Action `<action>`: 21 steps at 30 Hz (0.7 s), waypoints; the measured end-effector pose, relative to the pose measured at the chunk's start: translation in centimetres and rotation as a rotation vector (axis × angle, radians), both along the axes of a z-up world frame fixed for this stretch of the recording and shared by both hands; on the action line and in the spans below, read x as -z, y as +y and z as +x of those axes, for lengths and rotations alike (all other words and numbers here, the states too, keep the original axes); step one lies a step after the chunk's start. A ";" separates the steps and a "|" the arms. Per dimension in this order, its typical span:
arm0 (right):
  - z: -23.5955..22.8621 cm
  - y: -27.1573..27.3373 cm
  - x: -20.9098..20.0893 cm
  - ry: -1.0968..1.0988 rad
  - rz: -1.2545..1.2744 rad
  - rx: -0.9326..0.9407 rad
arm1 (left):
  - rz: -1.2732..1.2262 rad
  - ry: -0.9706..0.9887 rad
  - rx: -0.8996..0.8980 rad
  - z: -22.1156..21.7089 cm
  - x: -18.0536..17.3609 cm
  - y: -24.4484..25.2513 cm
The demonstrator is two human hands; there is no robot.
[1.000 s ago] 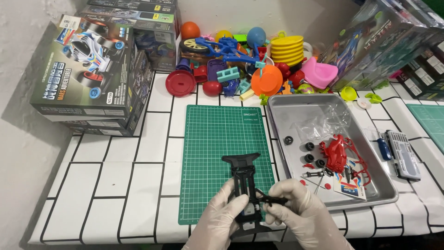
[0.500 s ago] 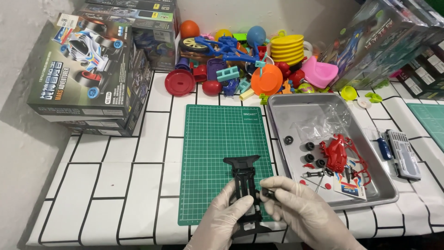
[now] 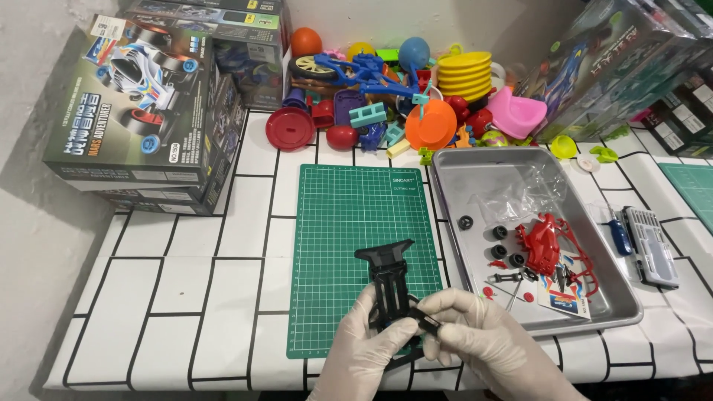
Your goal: The person assembles a toy vehicle chassis on a green cutting mat. They attach wheels to the black frame, insert a small motor, and connect a green wire to the motor terminals. The workspace is cluttered with various toy parts and boxes.
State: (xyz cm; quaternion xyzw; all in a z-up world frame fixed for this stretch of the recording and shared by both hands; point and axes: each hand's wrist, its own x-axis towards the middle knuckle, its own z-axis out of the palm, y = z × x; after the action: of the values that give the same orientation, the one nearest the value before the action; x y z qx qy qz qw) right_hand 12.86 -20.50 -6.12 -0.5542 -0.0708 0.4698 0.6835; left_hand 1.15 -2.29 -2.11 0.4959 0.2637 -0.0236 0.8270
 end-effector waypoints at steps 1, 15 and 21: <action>0.1 0.0 0.0 -0.001 0.000 0.000 | 0.000 -0.001 0.000 0.0 0.5 -0.1; 0.5 0.5 -0.3 0.163 -0.014 -0.086 | 0.104 -0.027 -0.072 0.4 1.7 -0.7; 0.2 1.6 -3.8 0.145 -0.195 -0.029 | -0.031 -0.032 -0.041 0.1 0.5 -0.4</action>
State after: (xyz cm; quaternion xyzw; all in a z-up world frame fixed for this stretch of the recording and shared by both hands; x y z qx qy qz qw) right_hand 13.05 -18.91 -2.31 -0.5817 0.0168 0.5229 0.6229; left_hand 1.29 -2.74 -2.58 0.4777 0.2603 -0.0028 0.8391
